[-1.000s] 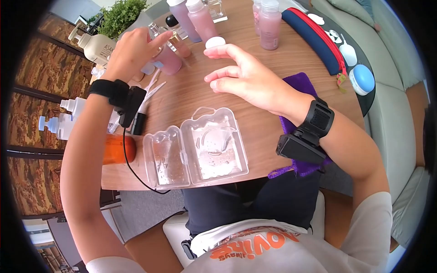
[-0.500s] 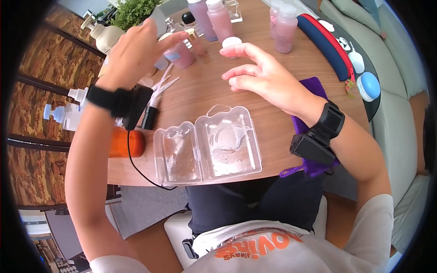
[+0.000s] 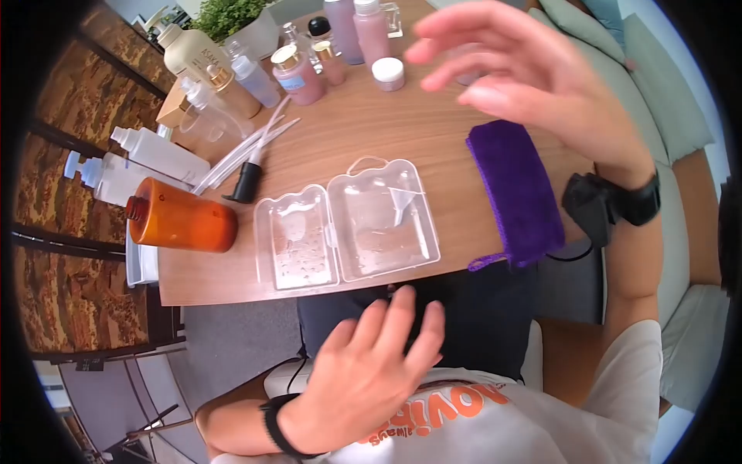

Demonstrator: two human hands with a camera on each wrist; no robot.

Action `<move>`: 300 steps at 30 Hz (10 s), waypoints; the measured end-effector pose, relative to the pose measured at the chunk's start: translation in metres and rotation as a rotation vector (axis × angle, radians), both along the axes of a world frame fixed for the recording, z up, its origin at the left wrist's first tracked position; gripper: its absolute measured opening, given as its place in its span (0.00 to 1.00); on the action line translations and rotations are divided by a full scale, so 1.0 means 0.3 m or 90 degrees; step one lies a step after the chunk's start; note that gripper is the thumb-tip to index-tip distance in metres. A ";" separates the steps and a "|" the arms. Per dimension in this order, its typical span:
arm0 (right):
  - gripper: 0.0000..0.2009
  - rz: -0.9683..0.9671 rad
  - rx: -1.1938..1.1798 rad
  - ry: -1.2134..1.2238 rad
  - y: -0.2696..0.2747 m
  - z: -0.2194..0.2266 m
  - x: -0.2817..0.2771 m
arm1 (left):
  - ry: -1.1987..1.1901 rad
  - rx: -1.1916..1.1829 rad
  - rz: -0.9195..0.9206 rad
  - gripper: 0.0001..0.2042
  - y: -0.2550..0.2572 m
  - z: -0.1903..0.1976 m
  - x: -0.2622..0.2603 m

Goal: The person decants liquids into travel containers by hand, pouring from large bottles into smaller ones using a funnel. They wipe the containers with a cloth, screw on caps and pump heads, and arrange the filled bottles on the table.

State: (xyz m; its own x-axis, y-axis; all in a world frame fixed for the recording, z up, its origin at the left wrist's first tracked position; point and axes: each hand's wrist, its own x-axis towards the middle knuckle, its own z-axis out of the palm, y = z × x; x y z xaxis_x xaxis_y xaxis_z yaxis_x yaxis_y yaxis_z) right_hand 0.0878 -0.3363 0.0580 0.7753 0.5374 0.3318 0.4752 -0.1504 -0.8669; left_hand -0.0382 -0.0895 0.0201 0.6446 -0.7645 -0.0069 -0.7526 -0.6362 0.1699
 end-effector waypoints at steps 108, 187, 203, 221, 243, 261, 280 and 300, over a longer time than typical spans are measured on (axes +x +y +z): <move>0.25 -0.474 -0.475 -0.150 0.118 -0.300 -0.212 | 0.474 -0.507 0.145 0.18 0.036 -0.772 0.064; 0.32 0.055 -0.210 -0.108 0.190 -0.075 0.003 | 0.732 -1.080 -0.200 0.23 0.352 -0.286 0.028; 0.29 0.147 0.054 0.088 0.260 -0.146 0.167 | 0.266 -0.944 -0.247 0.33 0.261 0.051 0.332; 0.30 0.221 0.181 0.253 0.256 -0.201 0.151 | 1.038 -1.176 -0.309 0.20 0.263 0.073 0.484; 0.36 0.220 0.192 0.216 0.242 -0.205 0.178 | -0.070 -1.109 0.934 0.11 0.542 -0.935 0.075; 0.27 0.110 0.250 0.113 0.243 -0.214 0.172 | 0.103 -0.775 0.113 0.28 0.417 -0.106 0.201; 0.38 0.175 0.118 0.332 0.289 -0.204 0.117 | 0.435 -0.569 -0.073 0.16 0.219 -0.066 0.562; 0.34 0.166 0.036 0.374 0.269 -0.199 0.128 | 0.351 -0.692 0.006 0.15 0.252 -0.108 0.578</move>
